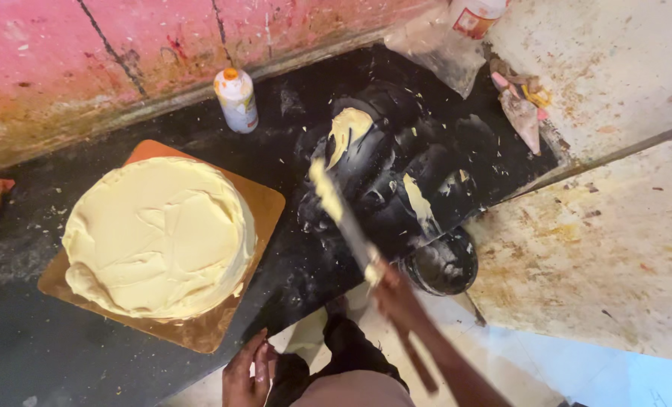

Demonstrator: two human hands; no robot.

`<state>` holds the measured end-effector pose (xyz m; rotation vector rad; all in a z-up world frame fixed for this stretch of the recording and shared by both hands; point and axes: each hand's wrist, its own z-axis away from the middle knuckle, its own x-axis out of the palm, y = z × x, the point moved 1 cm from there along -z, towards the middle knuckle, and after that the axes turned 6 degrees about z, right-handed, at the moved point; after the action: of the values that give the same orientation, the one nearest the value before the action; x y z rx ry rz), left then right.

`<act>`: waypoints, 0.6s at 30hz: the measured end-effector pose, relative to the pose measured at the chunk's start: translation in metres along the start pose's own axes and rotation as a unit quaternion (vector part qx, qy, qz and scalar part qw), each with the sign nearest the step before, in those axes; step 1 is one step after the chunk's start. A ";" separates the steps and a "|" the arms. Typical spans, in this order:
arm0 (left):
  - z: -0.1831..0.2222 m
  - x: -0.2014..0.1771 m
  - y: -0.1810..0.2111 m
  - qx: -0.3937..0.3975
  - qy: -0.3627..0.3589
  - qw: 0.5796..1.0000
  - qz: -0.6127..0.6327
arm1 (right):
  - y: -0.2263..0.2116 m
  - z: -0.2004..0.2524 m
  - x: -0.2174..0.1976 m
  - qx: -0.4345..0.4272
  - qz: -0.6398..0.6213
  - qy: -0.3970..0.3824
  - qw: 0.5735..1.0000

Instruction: The person uses a long metal spatula to spread and smooth cream icing over the top of a round cake sitting on a gold cardboard base, gathering more icing from a pile on the black counter.

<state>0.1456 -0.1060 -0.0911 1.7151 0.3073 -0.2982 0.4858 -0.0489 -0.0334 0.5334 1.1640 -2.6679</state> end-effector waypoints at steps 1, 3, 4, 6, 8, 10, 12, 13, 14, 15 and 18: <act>0.001 -0.002 -0.003 -0.016 0.003 1.000 0.014 | -0.014 -0.017 -0.012 0.011 0.040 0.047 0.998; 0.004 -0.006 -0.010 -0.046 0.007 0.998 0.040 | -0.044 -0.057 -0.034 -0.194 0.158 0.158 0.955; 0.007 -0.007 -0.014 -0.055 0.009 0.998 0.042 | -0.060 -0.078 -0.038 -0.340 0.222 0.289 0.867; 0.014 -0.009 -0.026 -0.073 0.013 0.996 0.047 | -0.082 -0.117 -0.043 -0.364 0.327 0.355 0.796; 0.033 -0.008 -0.041 -0.034 0.038 0.998 0.037 | -0.084 -0.137 -0.045 -0.247 0.379 0.301 0.839; 0.041 -0.017 -0.063 -0.066 0.067 0.995 0.030 | -0.087 -0.141 -0.041 -0.240 0.378 0.315 0.837; 0.063 -0.015 -0.077 -0.183 0.104 0.977 0.031 | -0.076 -0.135 -0.046 -0.229 0.317 0.315 0.865; 0.062 -0.020 -0.086 -0.146 0.144 0.978 0.037 | -0.070 -0.133 -0.048 -0.220 0.282 0.316 0.879; 0.057 -0.026 -0.094 -0.107 0.184 0.976 0.042 | -0.064 -0.134 -0.050 -0.191 0.217 0.311 0.906; 0.054 -0.029 -0.097 -0.069 0.227 0.970 0.048 | -0.062 -0.140 -0.056 -0.164 0.152 0.303 0.927; 0.044 -0.053 -0.093 -0.085 0.328 0.940 0.047 | -0.069 -0.186 -0.064 -0.077 0.069 0.250 0.963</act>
<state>0.0608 -0.1360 -0.1641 1.6089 0.7120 0.3776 0.5698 0.1361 -0.0789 1.2591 1.3776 -2.3634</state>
